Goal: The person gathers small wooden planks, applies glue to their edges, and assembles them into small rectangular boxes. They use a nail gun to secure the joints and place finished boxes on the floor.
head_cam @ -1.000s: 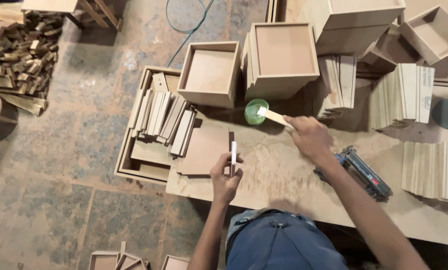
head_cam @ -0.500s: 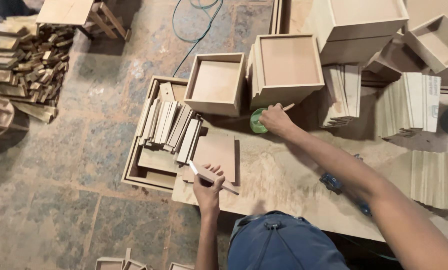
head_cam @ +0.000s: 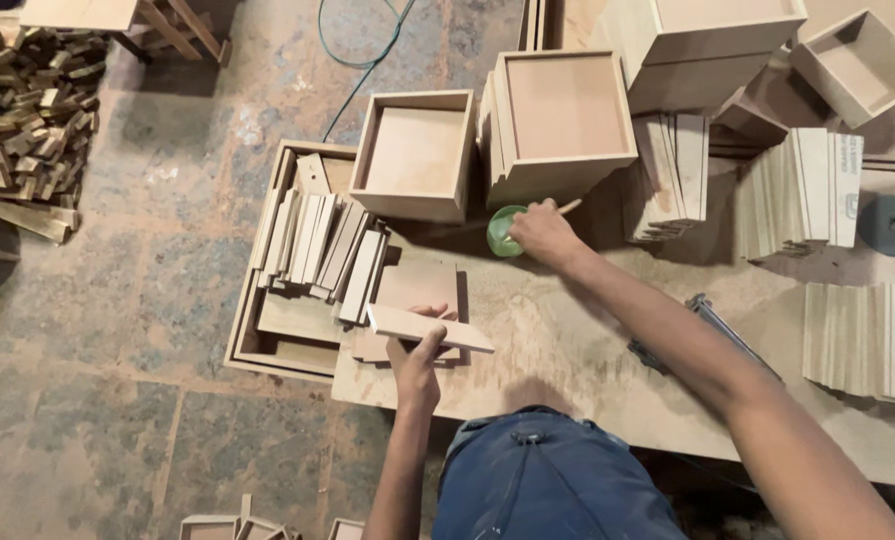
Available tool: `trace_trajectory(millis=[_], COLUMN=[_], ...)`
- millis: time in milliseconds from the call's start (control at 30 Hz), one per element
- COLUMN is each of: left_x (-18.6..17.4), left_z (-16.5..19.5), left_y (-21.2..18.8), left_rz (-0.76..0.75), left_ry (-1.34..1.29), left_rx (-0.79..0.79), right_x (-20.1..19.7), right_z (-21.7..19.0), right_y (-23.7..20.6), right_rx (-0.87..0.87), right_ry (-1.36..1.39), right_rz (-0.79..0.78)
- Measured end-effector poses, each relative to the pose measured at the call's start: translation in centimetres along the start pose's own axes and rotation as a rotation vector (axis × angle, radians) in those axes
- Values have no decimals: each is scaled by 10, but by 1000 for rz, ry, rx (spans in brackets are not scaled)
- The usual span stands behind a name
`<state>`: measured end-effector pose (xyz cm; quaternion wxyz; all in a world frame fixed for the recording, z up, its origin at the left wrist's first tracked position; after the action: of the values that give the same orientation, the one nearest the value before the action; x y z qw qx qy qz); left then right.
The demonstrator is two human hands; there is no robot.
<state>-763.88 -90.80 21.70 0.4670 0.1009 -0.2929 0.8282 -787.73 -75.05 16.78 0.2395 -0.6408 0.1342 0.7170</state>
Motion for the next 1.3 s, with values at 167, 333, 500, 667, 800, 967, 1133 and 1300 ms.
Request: trace_trajectory(millis=[167,333,500,667,800,967,1133,1300], left_x=[-10,-19,-16,-10,-4,22,40,53], left_z=[-12,-38,-47,-42,-46,-45,-43,-38], left_y=[1,7,20,32,37,30,20,14], left_rz=[23,73,55,35,43,-121,-165,-177], left_ry=[-79,-235,-370,-496,-578,-780,-794,-799], left_rx=[25,-33,-119,-112,-156,-136,-124,-115], right_x=[-22,64,103,112,78,-19,-92,-124], right_z=[39,15,-14,-15,-29,-58,-84,-85], right_y=[-59,-141,-160,-166,-179,-203,-224,-220], right_rx=[418,1087,1110,1172,1187,870,653,547], right_ry=[455,1637,1944,1844,1837,1878,1820,1637], right_rz=[268,156,222,251,246,404,519,589])
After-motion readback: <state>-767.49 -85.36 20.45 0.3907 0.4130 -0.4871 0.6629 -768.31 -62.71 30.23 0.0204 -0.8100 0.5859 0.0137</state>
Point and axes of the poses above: each hand's wrist, its own y-axis towards the middle knuckle, its own x-axis out of the palm, z = x × y, the point moved 8 cm from there along y, towards the middle knuckle, and after that the axes turned 4 degrees about -x, right-handed, at the moved point
